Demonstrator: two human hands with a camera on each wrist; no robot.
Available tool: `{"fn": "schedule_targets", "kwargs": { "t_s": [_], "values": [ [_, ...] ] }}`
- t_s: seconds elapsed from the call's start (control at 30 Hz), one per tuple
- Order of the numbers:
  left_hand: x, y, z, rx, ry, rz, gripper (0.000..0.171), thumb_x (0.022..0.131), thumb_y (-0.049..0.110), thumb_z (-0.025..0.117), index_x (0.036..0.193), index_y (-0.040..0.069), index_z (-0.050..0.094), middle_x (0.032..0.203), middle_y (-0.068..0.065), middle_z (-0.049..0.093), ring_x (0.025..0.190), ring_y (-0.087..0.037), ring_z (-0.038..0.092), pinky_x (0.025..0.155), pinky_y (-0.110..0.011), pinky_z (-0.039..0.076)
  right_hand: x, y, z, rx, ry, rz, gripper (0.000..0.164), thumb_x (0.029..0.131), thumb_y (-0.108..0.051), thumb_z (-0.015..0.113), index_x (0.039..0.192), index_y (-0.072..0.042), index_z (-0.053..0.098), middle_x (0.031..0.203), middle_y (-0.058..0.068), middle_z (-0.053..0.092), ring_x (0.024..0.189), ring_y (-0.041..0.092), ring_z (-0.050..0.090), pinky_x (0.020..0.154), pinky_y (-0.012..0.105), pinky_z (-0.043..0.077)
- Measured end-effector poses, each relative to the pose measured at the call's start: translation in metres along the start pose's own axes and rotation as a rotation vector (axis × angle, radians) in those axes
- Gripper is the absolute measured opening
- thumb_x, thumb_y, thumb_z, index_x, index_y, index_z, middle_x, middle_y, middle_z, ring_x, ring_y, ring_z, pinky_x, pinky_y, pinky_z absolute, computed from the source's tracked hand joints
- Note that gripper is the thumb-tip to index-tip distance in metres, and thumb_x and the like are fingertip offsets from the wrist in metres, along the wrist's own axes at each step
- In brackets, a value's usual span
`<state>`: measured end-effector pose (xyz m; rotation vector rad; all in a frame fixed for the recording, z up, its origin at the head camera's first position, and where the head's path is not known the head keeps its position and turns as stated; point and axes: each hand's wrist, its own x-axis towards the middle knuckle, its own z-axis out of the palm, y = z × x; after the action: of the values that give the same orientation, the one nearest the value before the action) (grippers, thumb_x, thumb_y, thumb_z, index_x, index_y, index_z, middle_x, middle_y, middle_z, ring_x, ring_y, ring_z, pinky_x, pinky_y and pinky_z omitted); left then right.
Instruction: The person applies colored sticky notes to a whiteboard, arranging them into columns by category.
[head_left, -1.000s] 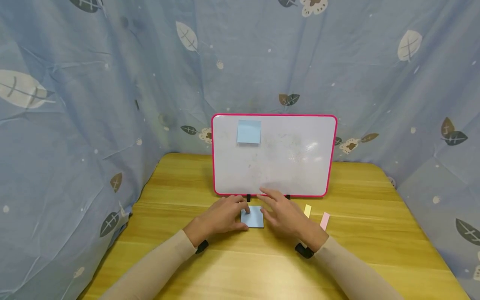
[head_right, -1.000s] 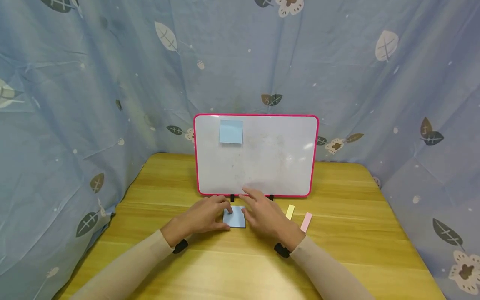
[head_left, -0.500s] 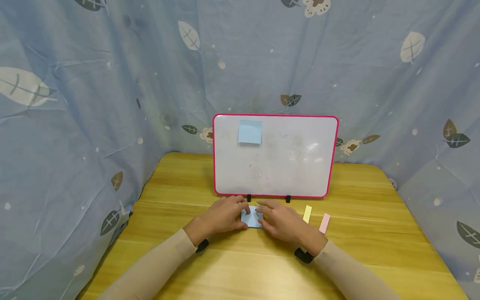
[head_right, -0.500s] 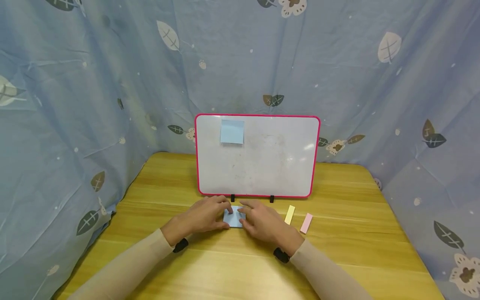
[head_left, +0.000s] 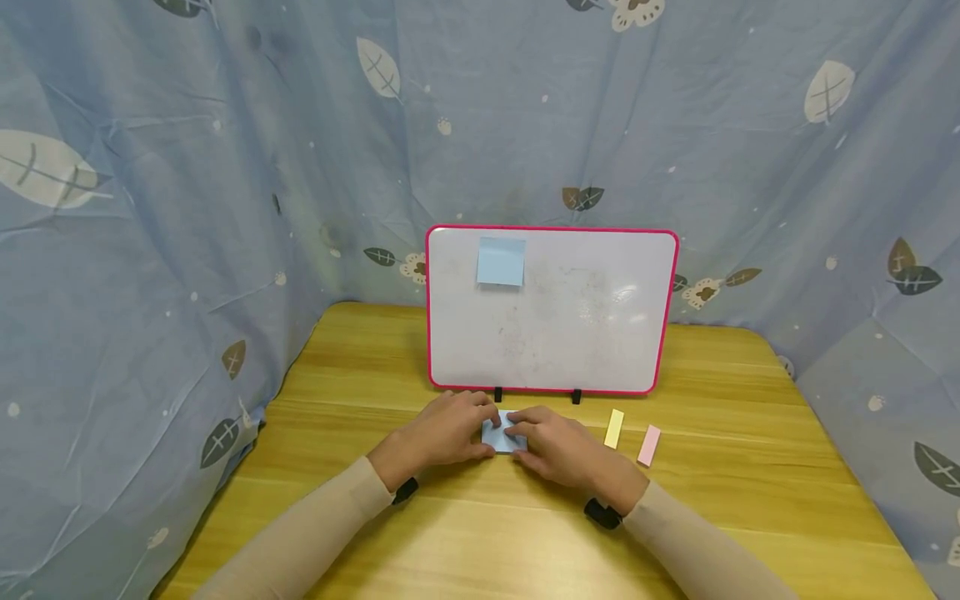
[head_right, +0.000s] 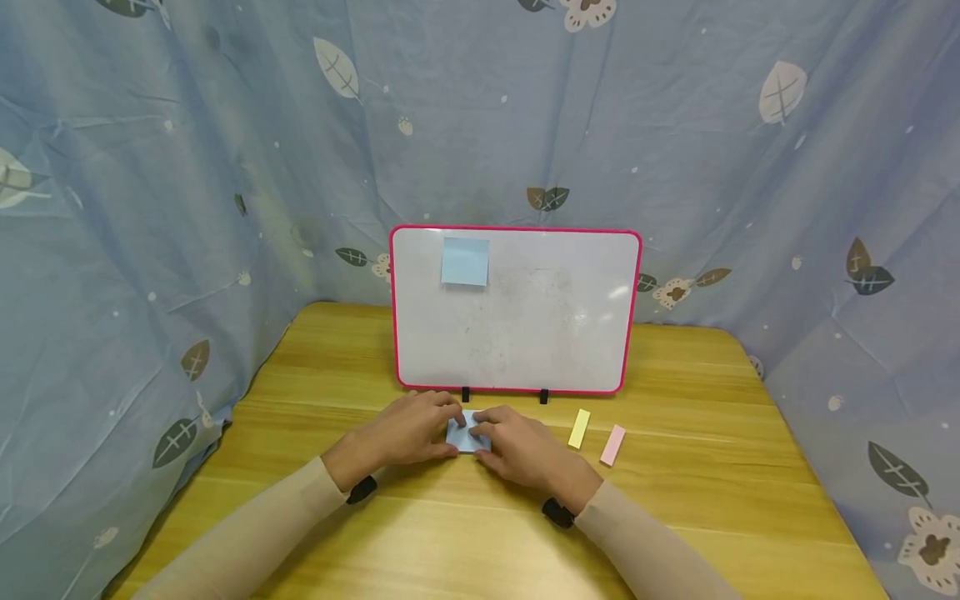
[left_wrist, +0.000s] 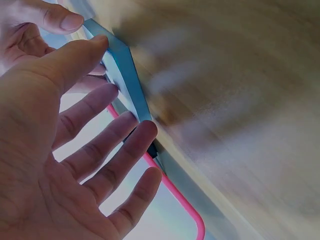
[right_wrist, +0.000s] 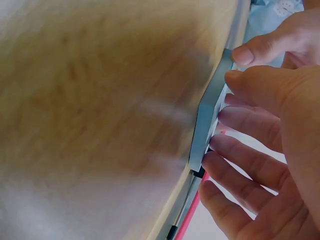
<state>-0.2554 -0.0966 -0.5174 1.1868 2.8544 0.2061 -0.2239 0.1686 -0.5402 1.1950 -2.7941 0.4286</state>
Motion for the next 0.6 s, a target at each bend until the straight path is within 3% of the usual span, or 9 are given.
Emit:
{"fn": "schedule_targets", "kwargs": {
  "t_s": [0.13,0.3,0.6],
  "values": [
    [0.0,0.001,-0.001,-0.023,0.003,0.006,0.033,0.106,0.045,0.088,0.129,0.022,0.084,0.14,0.001,0.081,0.118,-0.019,0.077,0.099,-0.046,0.062,0.0,-0.001,0.0,-0.007,0.008,-0.004,0.033,0.11,-0.027,0.085,0.139,-0.011,0.085,0.156,0.012,0.075,0.141,0.031,0.075,0.099,0.044,0.072],
    [0.001,0.002,-0.005,-0.031,0.051,0.041,0.01,0.11,0.03,0.083,0.114,0.023,0.087,0.12,0.005,0.086,0.095,-0.012,0.076,0.084,-0.036,0.057,0.003,-0.002,0.001,-0.018,0.058,-0.012,0.026,0.11,-0.027,0.085,0.131,-0.012,0.087,0.146,0.009,0.081,0.134,0.028,0.079,0.097,0.041,0.072],
    [0.004,0.001,-0.005,-0.038,0.118,0.072,0.01,0.11,0.024,0.085,0.102,0.018,0.089,0.091,0.006,0.086,0.075,-0.008,0.069,0.07,-0.023,0.052,0.015,-0.008,0.002,0.019,0.133,0.01,0.009,0.11,-0.017,0.083,0.114,-0.014,0.091,0.117,0.0,0.088,0.108,0.018,0.083,0.088,0.033,0.07]
  ]
}}
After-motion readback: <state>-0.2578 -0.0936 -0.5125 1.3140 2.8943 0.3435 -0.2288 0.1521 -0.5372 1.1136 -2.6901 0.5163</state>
